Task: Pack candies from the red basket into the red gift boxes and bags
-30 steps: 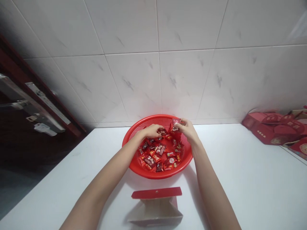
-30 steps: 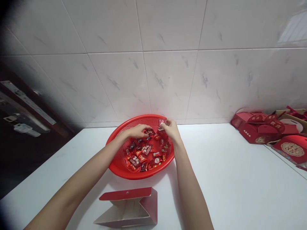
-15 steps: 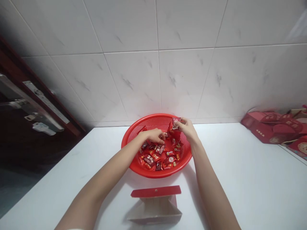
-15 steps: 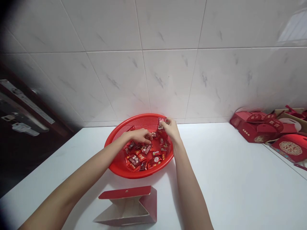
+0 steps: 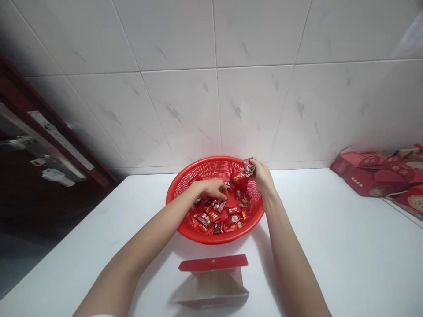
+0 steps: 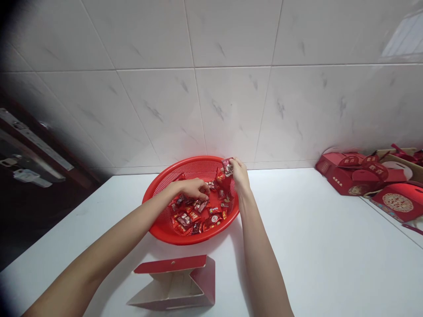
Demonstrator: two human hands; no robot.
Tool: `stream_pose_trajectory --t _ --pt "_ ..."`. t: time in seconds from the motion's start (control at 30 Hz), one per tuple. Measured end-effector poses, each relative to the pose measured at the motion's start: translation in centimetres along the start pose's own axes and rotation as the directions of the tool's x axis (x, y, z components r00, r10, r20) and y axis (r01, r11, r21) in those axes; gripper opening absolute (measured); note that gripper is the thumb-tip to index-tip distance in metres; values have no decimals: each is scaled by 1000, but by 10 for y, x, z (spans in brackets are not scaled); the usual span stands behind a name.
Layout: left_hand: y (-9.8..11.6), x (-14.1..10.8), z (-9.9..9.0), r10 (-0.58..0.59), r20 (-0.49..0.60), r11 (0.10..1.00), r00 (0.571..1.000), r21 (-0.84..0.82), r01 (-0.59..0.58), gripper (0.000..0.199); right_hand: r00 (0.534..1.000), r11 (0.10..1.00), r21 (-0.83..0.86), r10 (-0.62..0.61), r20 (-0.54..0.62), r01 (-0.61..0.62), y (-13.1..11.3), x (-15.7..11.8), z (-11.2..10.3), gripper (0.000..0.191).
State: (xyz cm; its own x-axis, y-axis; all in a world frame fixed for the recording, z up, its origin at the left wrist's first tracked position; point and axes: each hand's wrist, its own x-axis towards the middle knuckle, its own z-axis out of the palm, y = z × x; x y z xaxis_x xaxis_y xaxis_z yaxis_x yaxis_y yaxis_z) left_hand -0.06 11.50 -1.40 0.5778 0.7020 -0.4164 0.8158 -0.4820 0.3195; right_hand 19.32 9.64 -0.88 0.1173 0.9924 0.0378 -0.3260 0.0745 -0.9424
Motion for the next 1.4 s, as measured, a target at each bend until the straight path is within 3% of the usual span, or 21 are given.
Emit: stream_pose_trajectory --t 0.23,0.6,0.83,1.27,1.4 --pt "0 4 0 28 -104 999 994 -13 -30 19 998 999 10 -39 -47 40 -5 -8 2 44" --pt "-5 2 -4 -115 -299 992 947 19 126 31 995 995 3 100 -9 -100 -8 -7 4 27" --pt "-7 7 -1 -134 -299 987 945 44 154 36 995 997 0 80 -66 -80 -10 -8 5 21" --pt "-7 15 7 -119 -230 978 966 138 153 38 994 994 42 106 -20 -105 -7 -5 2 16" --pt "-1 9 -1 -224 -293 963 930 78 256 34 993 994 9 105 -57 -105 -7 -5 4 17"
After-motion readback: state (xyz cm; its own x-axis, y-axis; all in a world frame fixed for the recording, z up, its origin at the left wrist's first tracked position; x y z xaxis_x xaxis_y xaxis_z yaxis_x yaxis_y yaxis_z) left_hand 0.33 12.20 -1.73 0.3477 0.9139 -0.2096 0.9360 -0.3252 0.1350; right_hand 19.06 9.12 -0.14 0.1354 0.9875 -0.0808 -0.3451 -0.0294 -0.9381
